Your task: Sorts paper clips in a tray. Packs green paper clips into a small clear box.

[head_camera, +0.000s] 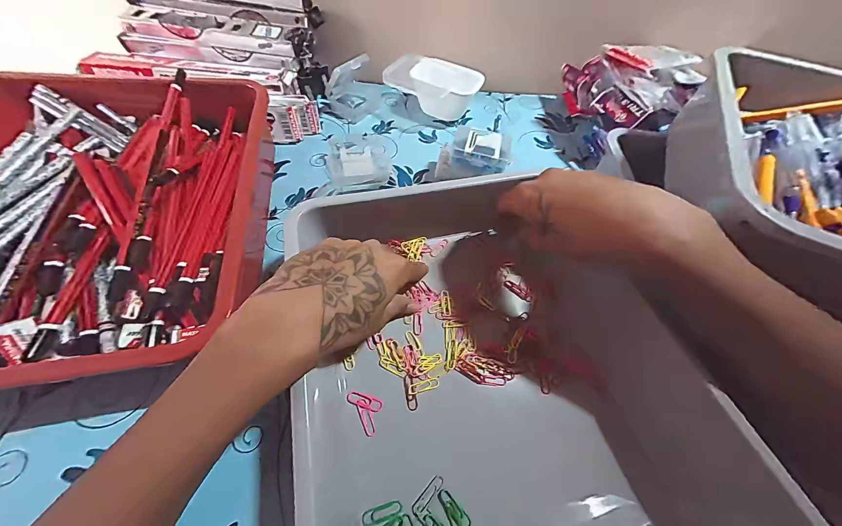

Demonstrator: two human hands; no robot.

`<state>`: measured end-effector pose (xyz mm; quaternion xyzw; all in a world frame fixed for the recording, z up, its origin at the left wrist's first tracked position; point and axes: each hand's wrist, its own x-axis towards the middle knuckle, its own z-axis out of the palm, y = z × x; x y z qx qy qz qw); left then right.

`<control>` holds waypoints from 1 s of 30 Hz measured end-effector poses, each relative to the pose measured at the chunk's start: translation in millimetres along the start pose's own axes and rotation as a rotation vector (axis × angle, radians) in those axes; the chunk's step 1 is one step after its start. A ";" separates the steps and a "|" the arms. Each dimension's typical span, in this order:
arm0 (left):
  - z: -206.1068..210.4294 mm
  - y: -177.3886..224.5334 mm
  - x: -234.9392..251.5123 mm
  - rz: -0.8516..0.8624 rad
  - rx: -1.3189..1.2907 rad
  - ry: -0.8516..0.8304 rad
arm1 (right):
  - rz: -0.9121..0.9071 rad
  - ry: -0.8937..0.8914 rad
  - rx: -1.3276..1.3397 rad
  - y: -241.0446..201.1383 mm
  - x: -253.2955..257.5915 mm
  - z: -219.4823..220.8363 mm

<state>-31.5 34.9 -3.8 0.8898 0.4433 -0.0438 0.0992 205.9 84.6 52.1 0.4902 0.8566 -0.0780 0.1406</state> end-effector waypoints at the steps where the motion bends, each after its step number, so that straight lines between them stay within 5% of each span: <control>1: -0.4 -0.9 0.7 -0.005 0.000 -0.011 | 0.033 -0.054 -0.012 -1.8 -0.2 -0.3; 8: -5.0 2.8 -6.1 -0.058 0.006 0.020 | -0.180 -0.074 0.112 4.9 12.5 14.5; 12: 17.2 -14.3 1.9 0.107 0.050 0.340 | -0.528 0.094 0.462 8.8 25.4 24.3; 19: 12.3 -3.6 2.5 0.185 0.003 0.480 | -0.572 0.120 0.905 -11.3 21.4 18.9; 22: 7.3 4.5 -0.1 0.010 0.030 0.409 | -0.514 0.282 0.710 -8.5 22.1 20.4; 24: -0.3 8.9 -6.8 -0.160 0.026 0.168 | -0.431 0.349 0.393 -2.0 20.1 21.0; 30: 7.7 1.9 -3.9 -0.185 0.033 0.221 | -0.027 -0.084 0.000 -2.8 -0.2 5.8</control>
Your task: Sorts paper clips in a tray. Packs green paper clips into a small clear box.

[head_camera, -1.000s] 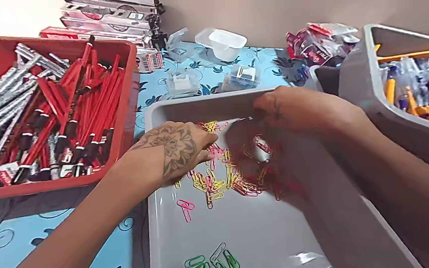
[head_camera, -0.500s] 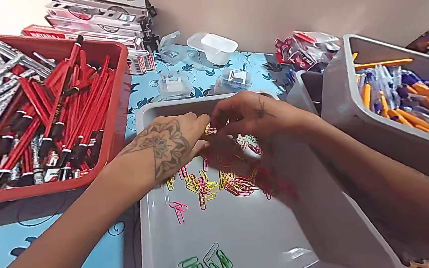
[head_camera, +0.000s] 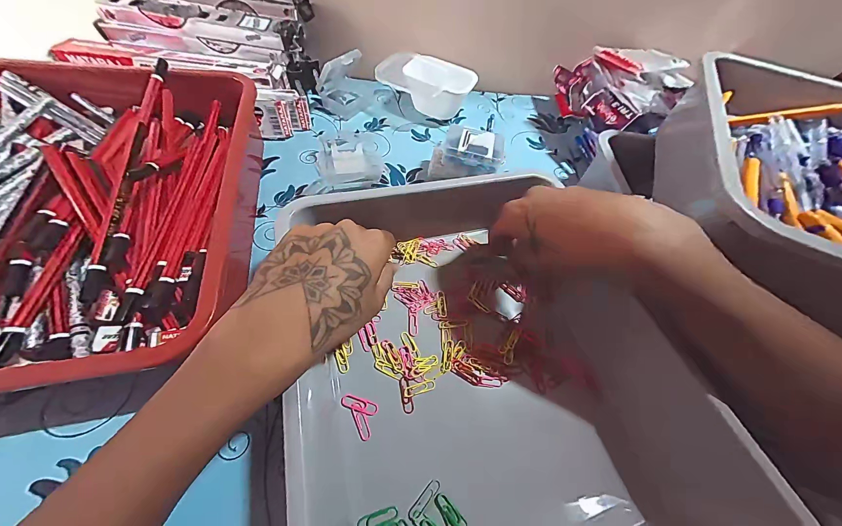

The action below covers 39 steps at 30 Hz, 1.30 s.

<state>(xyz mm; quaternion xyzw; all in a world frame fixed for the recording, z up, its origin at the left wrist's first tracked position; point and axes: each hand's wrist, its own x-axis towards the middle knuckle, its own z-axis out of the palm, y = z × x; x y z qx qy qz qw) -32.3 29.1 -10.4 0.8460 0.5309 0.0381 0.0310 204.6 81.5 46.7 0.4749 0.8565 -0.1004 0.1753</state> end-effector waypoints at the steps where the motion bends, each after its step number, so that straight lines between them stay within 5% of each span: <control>1: -1.9 1.8 1.4 -0.015 0.003 -0.015 | 0.028 -0.036 -0.028 0.0 -0.1 0.0; 5: 13.2 -13.0 -2.4 0.071 0.025 0.038 | 0.055 -0.107 -0.050 -1.9 0.3 -0.1; 7: -9.8 4.7 -0.6 -0.047 -0.012 -0.159 | 0.047 -0.096 -0.035 -0.1 -0.3 -1.0; 12: 12.2 -14.8 -2.3 0.038 0.007 -0.055 | -0.049 0.116 0.116 -2.7 -19.8 0.5; 16: 21.3 -22.6 -4.1 0.076 -0.022 -0.049 | -0.106 0.068 0.083 7.7 -4.3 -1.3; 23: 10.1 -11.2 -4.0 0.050 0.007 -0.011 | -0.480 0.340 0.361 5.2 15.5 6.0; 26: -2.7 3.7 -0.4 -0.021 0.024 -0.064 | -0.409 0.387 0.230 3.0 13.9 8.0; 29: 29.4 -26.8 -4.0 0.163 0.032 0.071 | -0.283 0.265 0.124 11.2 7.0 3.5; 34: -9.3 4.5 -2.8 -0.043 -0.003 -0.248 | -0.054 0.028 0.019 6.6 6.8 0.4; 39: -6.8 0.2 -3.1 0.002 0.002 -0.226 | 0.001 -0.052 0.045 3.1 6.9 0.0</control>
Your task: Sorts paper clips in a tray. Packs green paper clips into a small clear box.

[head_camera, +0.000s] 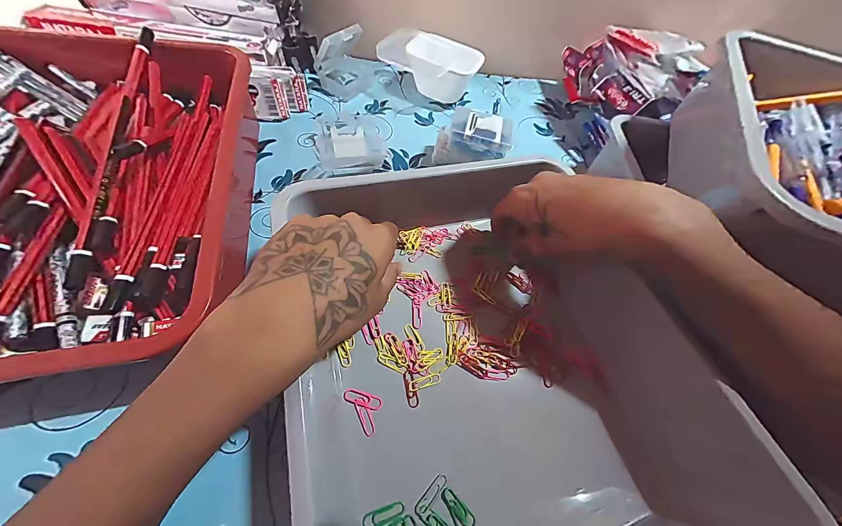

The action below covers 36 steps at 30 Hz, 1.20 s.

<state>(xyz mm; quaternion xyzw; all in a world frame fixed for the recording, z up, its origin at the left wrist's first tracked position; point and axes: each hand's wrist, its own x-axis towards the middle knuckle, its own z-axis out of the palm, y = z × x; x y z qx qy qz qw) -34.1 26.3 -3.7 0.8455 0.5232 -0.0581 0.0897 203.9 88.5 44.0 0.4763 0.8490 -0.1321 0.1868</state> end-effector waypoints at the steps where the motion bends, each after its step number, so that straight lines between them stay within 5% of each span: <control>1: 1.1 -0.8 -0.1 0.005 0.009 0.008 | 0.010 -0.009 -0.015 -0.4 1.8 0.8; 8: 8.9 -7.0 -0.3 0.043 0.014 0.050 | -0.035 -0.028 0.031 2.4 0.7 0.2; 10: 24.7 -16.6 3.6 0.117 0.067 0.237 | -0.038 -0.028 0.060 1.9 0.9 0.2; 13: -2.2 7.7 2.9 -0.047 0.050 0.069 | -0.069 0.001 0.085 4.7 3.3 2.6; 17: 77.4 -61.9 15.6 0.219 0.057 0.387 | -0.129 0.119 0.059 8.2 6.8 4.8; 20: 50.2 -47.5 18.7 0.024 0.141 -0.016 | -0.247 0.174 0.097 10.9 12.0 11.1; 23: 98.4 -78.3 17.5 0.246 0.058 0.428 | -0.241 0.129 0.108 6.7 13.9 14.3; 24: 89.2 -68.6 13.6 0.255 0.049 0.439 | -0.216 0.113 0.096 4.7 13.7 13.1; 27: -2.4 6.9 -5.0 -0.022 0.034 0.003 | -0.173 0.065 0.092 1.6 11.8 9.6; 32: -10.8 14.2 -1.9 -0.061 0.059 -0.057 | -0.230 0.044 0.149 4.8 10.8 9.6; 36: -4.1 11.0 0.4 -0.052 0.057 0.060 | -0.271 0.056 0.163 6.5 12.7 9.7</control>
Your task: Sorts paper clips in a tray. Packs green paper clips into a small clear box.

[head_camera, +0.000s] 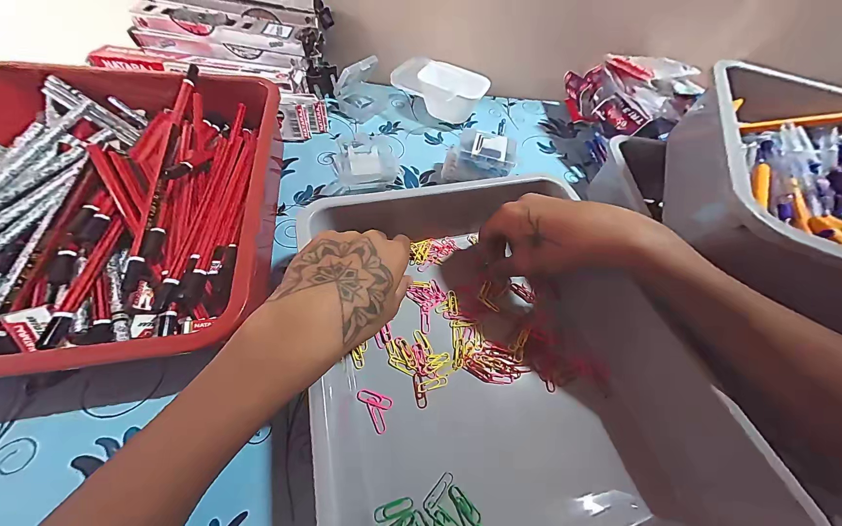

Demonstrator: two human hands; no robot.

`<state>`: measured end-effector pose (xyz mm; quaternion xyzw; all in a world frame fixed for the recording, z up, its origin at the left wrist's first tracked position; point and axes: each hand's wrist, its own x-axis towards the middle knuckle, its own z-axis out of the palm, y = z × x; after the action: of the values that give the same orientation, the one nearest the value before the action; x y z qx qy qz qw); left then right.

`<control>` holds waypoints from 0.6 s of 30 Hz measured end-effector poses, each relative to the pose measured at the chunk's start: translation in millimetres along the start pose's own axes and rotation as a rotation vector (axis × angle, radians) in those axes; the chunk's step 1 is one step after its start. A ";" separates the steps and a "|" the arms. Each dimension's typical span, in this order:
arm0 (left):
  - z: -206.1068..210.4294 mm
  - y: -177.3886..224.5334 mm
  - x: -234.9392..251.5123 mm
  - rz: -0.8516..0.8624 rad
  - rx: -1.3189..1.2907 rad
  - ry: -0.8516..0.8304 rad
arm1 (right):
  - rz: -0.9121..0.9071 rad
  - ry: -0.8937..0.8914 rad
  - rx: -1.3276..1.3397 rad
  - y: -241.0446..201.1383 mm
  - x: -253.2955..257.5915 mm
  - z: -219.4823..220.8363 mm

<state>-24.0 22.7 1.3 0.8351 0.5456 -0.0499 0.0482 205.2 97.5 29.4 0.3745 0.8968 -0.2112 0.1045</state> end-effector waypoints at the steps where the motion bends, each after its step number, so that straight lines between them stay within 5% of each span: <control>1: -1.2 1.0 0.2 -0.009 0.002 -0.004 | -0.001 -0.006 -0.006 -0.4 0.4 -0.7; 6: -3.7 0.1 3.9 -0.008 -0.039 -0.009 | 0.040 0.024 0.042 -5.4 -1.9 -0.8; 12: 3.2 -9.4 8.0 0.053 -0.283 0.504 | 0.044 0.129 0.012 -2.6 -6.1 -9.9; 18: -3.4 -12.8 9.5 -0.049 -0.369 0.549 | -0.011 0.122 0.048 -0.9 -15.4 -12.8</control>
<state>-31.9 36.9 3.0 0.7814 0.5579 0.2754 0.0485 215.0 93.2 46.4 0.3842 0.8982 -0.2098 0.0397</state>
